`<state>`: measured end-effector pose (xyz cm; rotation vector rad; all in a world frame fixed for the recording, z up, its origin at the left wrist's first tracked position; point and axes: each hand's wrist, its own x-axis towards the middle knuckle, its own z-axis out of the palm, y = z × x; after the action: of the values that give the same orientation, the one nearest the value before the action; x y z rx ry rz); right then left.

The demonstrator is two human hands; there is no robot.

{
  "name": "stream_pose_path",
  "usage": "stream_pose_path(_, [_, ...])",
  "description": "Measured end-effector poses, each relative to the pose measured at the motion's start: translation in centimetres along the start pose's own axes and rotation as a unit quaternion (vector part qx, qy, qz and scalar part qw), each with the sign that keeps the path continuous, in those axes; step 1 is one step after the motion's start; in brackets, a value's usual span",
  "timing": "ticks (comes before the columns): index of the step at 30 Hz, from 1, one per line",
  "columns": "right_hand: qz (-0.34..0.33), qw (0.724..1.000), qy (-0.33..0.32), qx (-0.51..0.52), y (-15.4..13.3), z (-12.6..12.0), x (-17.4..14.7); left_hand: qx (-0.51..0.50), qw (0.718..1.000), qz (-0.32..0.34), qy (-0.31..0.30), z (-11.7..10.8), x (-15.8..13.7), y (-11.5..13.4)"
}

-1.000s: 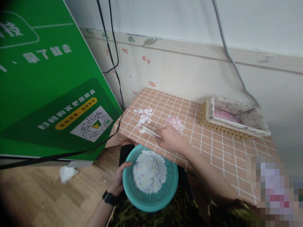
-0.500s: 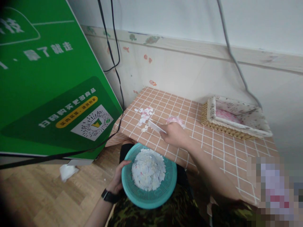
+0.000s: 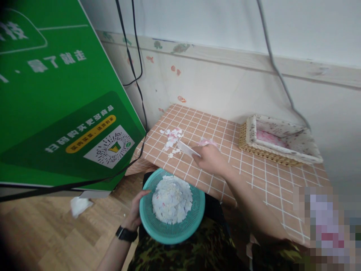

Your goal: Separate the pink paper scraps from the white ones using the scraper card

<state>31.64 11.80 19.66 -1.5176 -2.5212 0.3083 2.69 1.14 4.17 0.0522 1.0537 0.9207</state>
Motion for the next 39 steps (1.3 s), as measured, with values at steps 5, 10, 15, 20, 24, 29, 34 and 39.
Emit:
stream_pose_path(5, [0.054,0.998,0.02,-0.032,0.5,0.5,1.1,-0.003,0.999,0.032,-0.007,-0.5,-0.1,1.0])
stream_pose_path(10, [0.065,0.996,0.0,-0.055,0.3,0.9,1.6,0.008,0.999,0.031,-0.011,-0.5,-0.4,2.1])
stream_pose_path(15, [0.039,0.998,-0.017,-0.046,0.2,0.0,1.6,0.006,0.999,0.048,0.024,-1.0,-0.5,2.8])
stream_pose_path(20, [0.05,0.997,-0.027,-0.047,0.0,-0.1,2.3,0.0,0.999,0.044,0.02,-1.0,-0.6,3.0])
stream_pose_path(24, [0.027,0.998,-0.031,-0.044,0.2,-0.4,1.9,0.002,0.999,0.036,0.021,-0.8,-0.8,3.1])
stream_pose_path(29, [0.006,0.999,-0.02,-0.038,0.3,-0.6,2.3,-0.002,0.999,0.041,0.022,-0.8,-0.8,3.1])
stream_pose_path(34, [-0.004,0.996,-0.051,-0.067,0.2,-1.1,3.2,-0.006,0.999,0.04,0.026,-0.6,-0.9,3.0])
stream_pose_path(39, [-0.023,0.995,-0.056,-0.073,0.4,-2.3,3.4,-0.006,0.999,0.037,0.021,-0.5,-1.0,3.0])
